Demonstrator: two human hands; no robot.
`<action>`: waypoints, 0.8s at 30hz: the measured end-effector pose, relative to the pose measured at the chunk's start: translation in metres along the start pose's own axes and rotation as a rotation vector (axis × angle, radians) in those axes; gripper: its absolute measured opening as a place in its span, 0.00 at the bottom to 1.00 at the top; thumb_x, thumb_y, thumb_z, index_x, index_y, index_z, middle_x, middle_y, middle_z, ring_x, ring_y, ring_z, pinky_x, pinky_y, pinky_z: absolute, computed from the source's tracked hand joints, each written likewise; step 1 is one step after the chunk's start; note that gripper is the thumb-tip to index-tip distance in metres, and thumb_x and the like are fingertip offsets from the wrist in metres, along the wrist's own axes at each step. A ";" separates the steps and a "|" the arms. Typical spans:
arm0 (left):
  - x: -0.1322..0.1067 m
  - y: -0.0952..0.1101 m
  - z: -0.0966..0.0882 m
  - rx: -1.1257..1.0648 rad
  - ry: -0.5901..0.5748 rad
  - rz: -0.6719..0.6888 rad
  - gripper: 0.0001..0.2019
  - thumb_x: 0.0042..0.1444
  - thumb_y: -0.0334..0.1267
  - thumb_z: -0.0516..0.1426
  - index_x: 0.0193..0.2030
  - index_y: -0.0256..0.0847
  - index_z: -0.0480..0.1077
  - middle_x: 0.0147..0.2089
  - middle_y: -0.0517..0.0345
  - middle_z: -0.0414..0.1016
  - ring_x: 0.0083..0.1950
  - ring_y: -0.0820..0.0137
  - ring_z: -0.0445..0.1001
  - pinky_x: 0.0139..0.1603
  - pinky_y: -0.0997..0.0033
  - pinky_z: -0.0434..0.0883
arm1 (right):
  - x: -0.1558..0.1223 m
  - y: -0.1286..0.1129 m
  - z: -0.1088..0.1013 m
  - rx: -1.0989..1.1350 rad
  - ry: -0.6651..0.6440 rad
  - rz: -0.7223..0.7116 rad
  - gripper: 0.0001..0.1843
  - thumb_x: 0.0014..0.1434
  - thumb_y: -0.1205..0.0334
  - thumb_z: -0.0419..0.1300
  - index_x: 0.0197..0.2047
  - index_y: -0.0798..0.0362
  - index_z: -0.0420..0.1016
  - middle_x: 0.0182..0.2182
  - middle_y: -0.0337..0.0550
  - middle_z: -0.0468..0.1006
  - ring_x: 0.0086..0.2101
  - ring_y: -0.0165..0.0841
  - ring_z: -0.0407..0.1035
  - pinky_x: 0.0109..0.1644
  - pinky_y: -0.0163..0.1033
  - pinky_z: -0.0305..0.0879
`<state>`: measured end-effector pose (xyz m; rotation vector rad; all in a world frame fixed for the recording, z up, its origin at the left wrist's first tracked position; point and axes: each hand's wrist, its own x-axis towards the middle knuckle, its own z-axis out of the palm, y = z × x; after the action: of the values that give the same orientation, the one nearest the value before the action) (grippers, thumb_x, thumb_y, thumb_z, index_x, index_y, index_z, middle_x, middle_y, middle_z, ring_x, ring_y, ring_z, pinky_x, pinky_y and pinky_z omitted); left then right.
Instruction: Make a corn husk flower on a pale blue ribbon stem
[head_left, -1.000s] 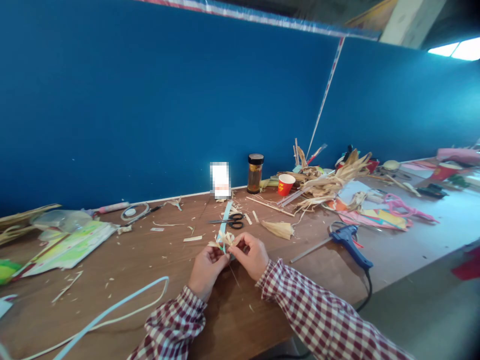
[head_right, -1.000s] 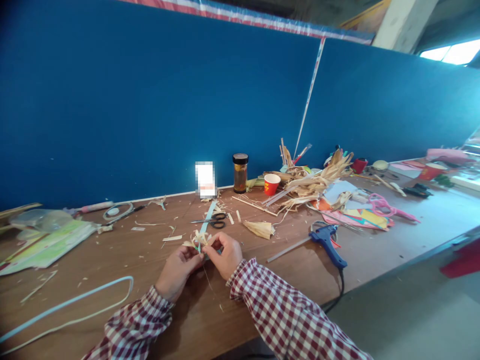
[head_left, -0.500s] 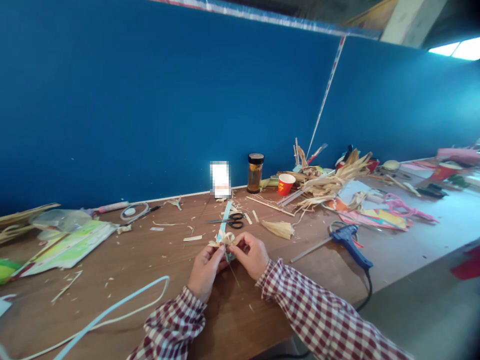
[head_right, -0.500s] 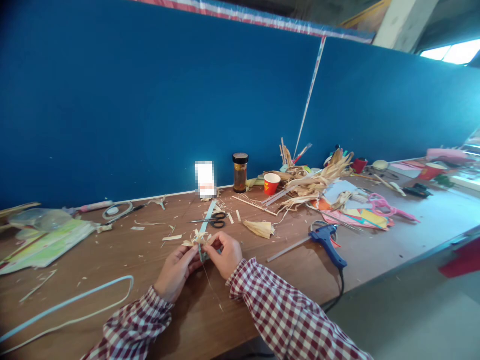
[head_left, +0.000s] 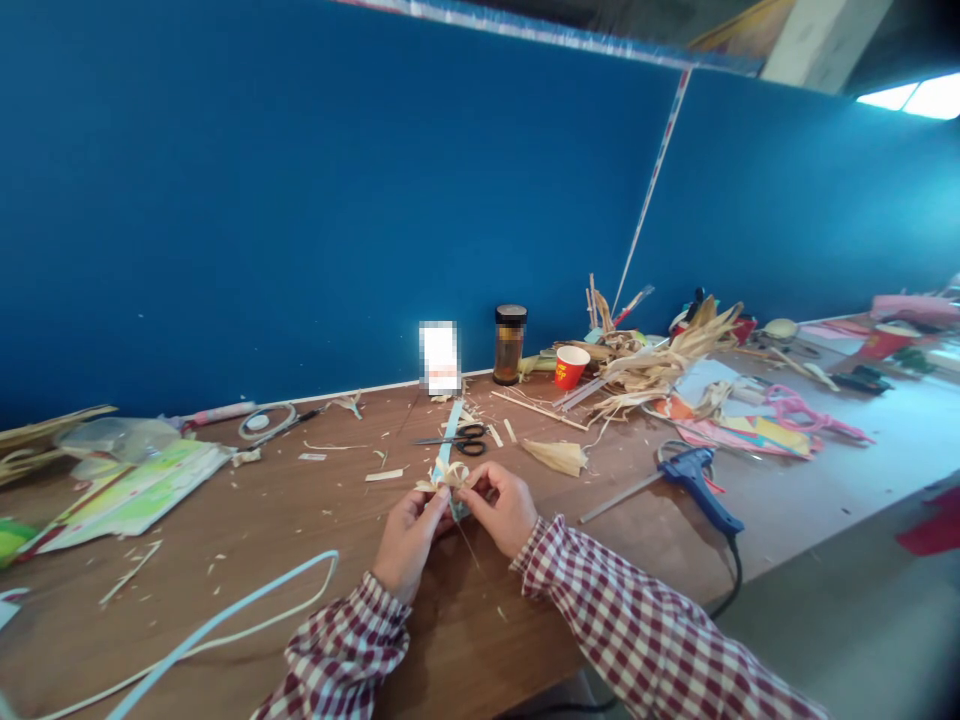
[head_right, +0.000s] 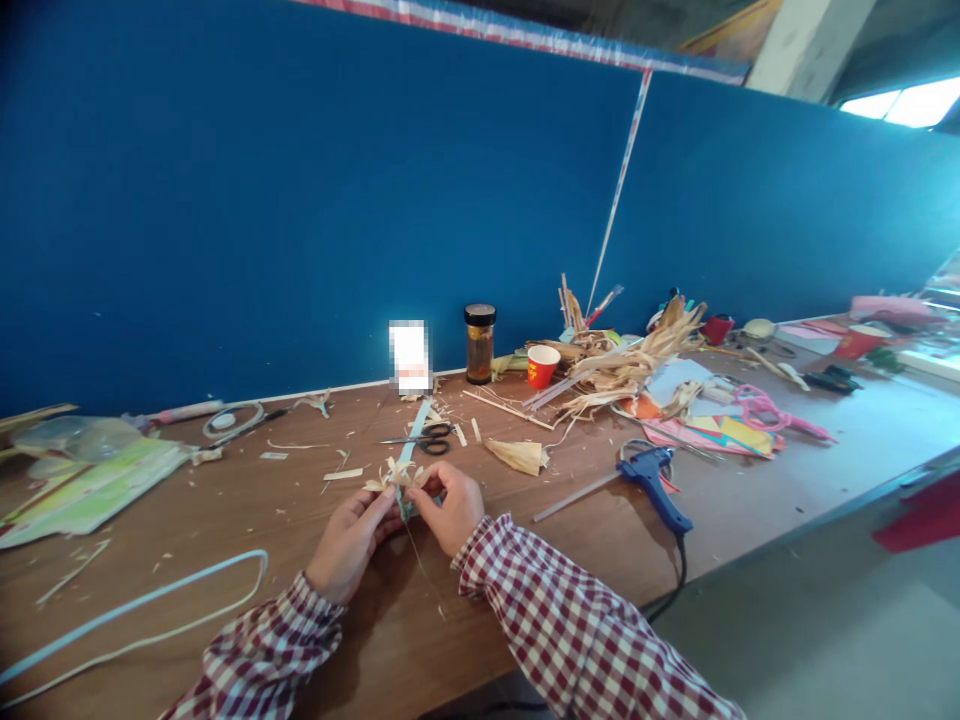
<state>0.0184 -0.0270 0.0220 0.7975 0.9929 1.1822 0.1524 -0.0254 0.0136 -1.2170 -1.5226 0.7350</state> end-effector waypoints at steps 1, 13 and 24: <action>0.000 0.000 0.000 -0.002 -0.006 0.003 0.15 0.39 0.44 0.64 0.28 0.34 0.71 0.28 0.58 0.74 0.30 0.73 0.71 0.35 0.73 0.70 | 0.000 0.001 0.000 -0.003 0.000 0.000 0.06 0.53 0.60 0.58 0.30 0.53 0.68 0.23 0.35 0.70 0.25 0.27 0.64 0.30 0.31 0.62; -0.002 0.002 0.002 -0.029 0.030 -0.001 0.16 0.37 0.44 0.65 0.27 0.33 0.71 0.26 0.59 0.73 0.28 0.75 0.70 0.33 0.74 0.70 | 0.000 0.002 0.000 0.004 -0.005 -0.002 0.07 0.53 0.59 0.58 0.31 0.54 0.67 0.23 0.35 0.70 0.25 0.27 0.64 0.30 0.31 0.62; -0.003 0.004 0.004 -0.022 0.034 0.003 0.16 0.37 0.44 0.65 0.27 0.33 0.71 0.26 0.59 0.73 0.28 0.76 0.70 0.33 0.75 0.70 | 0.000 0.002 0.000 0.002 0.000 -0.009 0.07 0.53 0.59 0.58 0.31 0.54 0.68 0.23 0.36 0.71 0.25 0.27 0.65 0.31 0.32 0.63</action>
<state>0.0202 -0.0289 0.0275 0.7639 1.0055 1.2105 0.1535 -0.0246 0.0118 -1.2085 -1.5261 0.7301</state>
